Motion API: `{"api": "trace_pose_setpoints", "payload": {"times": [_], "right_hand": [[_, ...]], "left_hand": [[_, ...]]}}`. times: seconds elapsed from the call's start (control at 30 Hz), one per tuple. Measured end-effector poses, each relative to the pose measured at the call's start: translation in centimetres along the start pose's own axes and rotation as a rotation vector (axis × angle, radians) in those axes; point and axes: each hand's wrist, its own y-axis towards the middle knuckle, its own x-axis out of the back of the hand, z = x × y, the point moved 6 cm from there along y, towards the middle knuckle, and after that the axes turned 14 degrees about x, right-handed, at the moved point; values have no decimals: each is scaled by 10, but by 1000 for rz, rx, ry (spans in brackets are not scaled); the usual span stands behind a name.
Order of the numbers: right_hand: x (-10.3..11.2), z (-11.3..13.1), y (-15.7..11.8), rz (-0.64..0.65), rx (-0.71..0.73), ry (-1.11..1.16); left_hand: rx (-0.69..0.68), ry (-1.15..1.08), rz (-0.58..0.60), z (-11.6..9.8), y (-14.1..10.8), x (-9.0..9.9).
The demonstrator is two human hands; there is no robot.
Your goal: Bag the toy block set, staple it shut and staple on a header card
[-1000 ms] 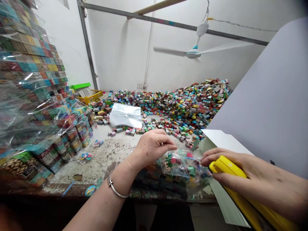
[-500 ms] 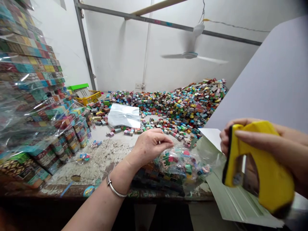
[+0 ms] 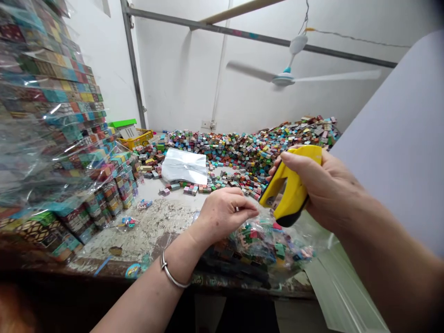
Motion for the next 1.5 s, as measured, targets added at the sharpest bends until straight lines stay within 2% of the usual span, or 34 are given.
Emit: {"api": "trace_pose_setpoints", "payload": {"times": [0.23,0.47,0.77,1.07,1.2,1.4,1.5], "right_hand": [[-10,-12,-7,23,-38,-16],[-3,-20,-17,-121,0,4],[4,-12,-32,-264,-3,49],[5,-7,-51,-379,159,69],[7,-7,-58,-437,187,78],[8,-5,-67,-395,189,134],[13,-6,-72,-389,178,87]], "left_hand": [[-32,7,-57,-1,-4,1],[-21,45,-118,-2,-7,3],[-1,113,-142,-2,-10,2],[-2,112,-168,-2,-17,2],[9,128,-166,-3,-17,3],[15,150,-164,-5,-19,4],[19,139,-157,-6,-20,4]]}}
